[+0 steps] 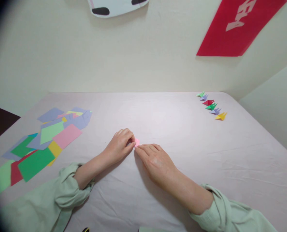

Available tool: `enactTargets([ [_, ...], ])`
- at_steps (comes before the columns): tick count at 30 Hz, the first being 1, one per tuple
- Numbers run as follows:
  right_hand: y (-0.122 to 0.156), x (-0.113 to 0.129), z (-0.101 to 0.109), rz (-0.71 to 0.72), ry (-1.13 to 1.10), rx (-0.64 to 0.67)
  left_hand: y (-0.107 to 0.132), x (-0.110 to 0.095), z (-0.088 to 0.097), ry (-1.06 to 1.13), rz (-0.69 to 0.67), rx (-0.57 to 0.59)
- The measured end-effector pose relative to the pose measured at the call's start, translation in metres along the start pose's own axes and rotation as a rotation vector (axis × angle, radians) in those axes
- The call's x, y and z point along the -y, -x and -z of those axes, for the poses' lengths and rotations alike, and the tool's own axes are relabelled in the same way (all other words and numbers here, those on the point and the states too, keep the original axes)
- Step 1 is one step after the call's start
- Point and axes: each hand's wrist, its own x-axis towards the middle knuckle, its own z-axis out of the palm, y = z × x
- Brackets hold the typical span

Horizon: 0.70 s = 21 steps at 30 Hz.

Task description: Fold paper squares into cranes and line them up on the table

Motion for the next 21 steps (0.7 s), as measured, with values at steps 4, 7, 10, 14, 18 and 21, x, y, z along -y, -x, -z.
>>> enactTargets([
  [4,-0.0030,0.0015,0.0009,-0.026,0.010,0.052,0.0001,0.0000,-0.0002,-0.005,0.002,-0.005],
  [7,-0.0050,0.0029,0.0010,-0.043,0.026,0.077,0.0003,0.0001,-0.0006,-0.007,0.003,-0.009],
  [10,-0.0055,0.0031,0.0002,-0.047,0.031,0.079,0.0004,0.0000,-0.0006,-0.003,0.004,-0.007],
  [14,-0.0046,0.0022,-0.0022,-0.033,0.033,0.071,0.0009,-0.0011,-0.0014,-0.006,0.015,-0.012],
  [18,-0.0039,0.0020,-0.0044,-0.023,0.047,0.069,0.0026,-0.0025,-0.0053,-0.038,0.031,-0.040],
  [21,-0.0041,0.0023,-0.0043,-0.032,0.049,0.081,0.0037,-0.0016,-0.0085,-0.059,0.036,-0.063],
])
